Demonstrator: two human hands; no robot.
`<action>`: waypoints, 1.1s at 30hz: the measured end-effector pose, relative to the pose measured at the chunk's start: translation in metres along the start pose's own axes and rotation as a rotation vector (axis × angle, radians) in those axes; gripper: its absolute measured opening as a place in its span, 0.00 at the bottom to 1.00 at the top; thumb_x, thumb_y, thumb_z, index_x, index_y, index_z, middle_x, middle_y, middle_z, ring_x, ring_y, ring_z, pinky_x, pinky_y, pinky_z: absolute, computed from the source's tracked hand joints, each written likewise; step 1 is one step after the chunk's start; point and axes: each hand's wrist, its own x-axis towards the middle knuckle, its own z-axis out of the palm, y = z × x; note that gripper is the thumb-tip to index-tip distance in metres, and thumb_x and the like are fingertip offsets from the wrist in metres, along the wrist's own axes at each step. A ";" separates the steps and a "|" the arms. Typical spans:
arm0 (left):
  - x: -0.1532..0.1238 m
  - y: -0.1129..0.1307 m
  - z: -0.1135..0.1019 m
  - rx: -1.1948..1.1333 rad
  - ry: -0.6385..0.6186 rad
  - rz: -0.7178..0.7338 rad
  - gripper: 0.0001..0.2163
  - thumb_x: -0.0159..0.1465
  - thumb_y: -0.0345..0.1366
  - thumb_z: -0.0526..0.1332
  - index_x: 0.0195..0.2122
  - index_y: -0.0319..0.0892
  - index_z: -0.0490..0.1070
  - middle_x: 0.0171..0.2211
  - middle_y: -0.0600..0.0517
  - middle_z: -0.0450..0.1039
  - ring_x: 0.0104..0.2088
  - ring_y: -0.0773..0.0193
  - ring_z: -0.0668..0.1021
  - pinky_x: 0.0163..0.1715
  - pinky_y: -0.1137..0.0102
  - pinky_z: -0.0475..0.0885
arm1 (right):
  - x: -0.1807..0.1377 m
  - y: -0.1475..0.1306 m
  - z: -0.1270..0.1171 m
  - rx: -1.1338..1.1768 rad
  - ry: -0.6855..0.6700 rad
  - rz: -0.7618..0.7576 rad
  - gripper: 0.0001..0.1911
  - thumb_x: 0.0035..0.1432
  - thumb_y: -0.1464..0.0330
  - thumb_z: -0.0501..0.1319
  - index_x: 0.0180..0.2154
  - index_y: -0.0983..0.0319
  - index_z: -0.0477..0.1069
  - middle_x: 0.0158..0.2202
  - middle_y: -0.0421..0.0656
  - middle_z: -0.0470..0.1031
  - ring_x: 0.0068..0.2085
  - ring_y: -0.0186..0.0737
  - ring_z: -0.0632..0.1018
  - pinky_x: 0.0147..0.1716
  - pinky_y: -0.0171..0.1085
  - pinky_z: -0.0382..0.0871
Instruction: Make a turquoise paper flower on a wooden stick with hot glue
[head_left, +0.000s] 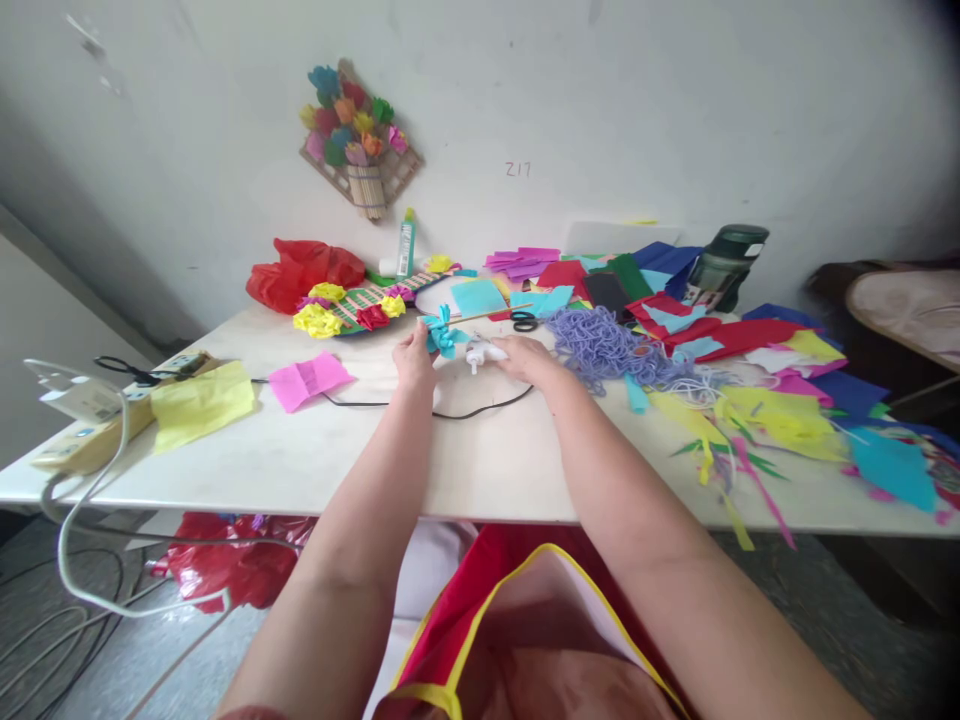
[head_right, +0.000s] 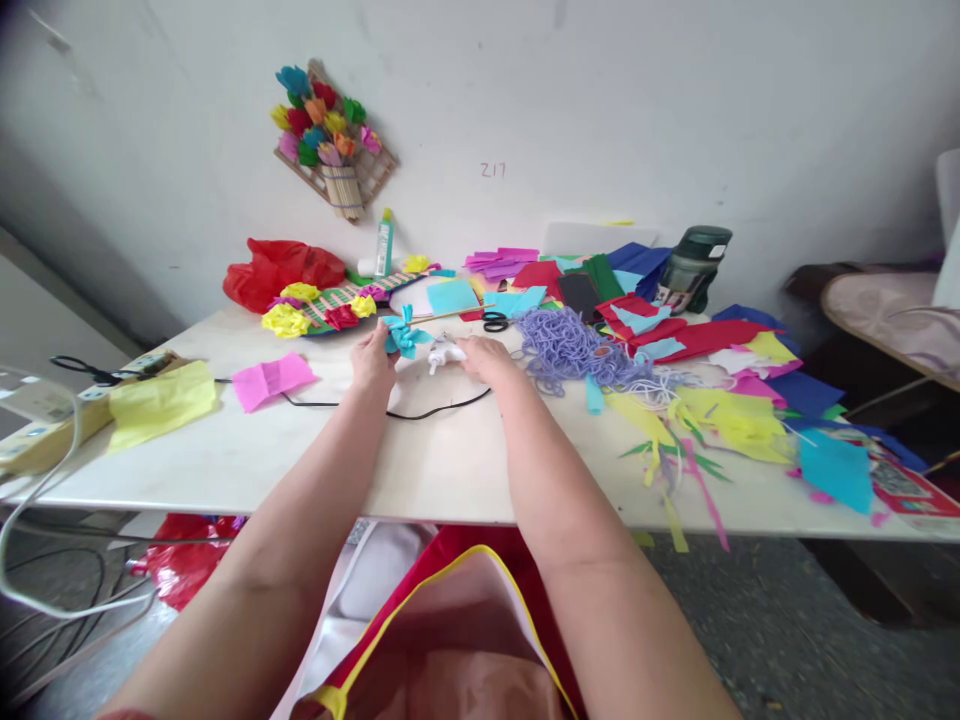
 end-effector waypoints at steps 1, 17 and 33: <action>0.000 -0.001 0.000 0.001 -0.018 -0.003 0.15 0.51 0.45 0.73 0.26 0.40 0.72 0.22 0.54 0.71 0.25 0.68 0.74 0.28 0.73 0.71 | 0.000 -0.002 0.001 -0.017 -0.001 0.001 0.24 0.64 0.62 0.56 0.60 0.59 0.68 0.56 0.51 0.75 0.55 0.48 0.76 0.51 0.40 0.68; -0.002 -0.004 -0.001 0.097 -0.174 -0.026 0.17 0.50 0.48 0.73 0.26 0.40 0.74 0.20 0.54 0.72 0.23 0.68 0.74 0.26 0.73 0.71 | -0.008 -0.021 -0.016 -0.032 0.523 -0.050 0.20 0.65 0.63 0.51 0.46 0.65 0.78 0.48 0.55 0.76 0.52 0.53 0.69 0.49 0.45 0.60; -0.013 -0.002 0.002 0.176 -0.378 -0.072 0.16 0.50 0.45 0.74 0.28 0.37 0.76 0.21 0.54 0.71 0.21 0.69 0.72 0.22 0.74 0.69 | 0.001 -0.011 -0.010 0.216 0.259 -0.015 0.23 0.65 0.64 0.54 0.60 0.59 0.67 0.43 0.45 0.82 0.45 0.45 0.80 0.41 0.36 0.67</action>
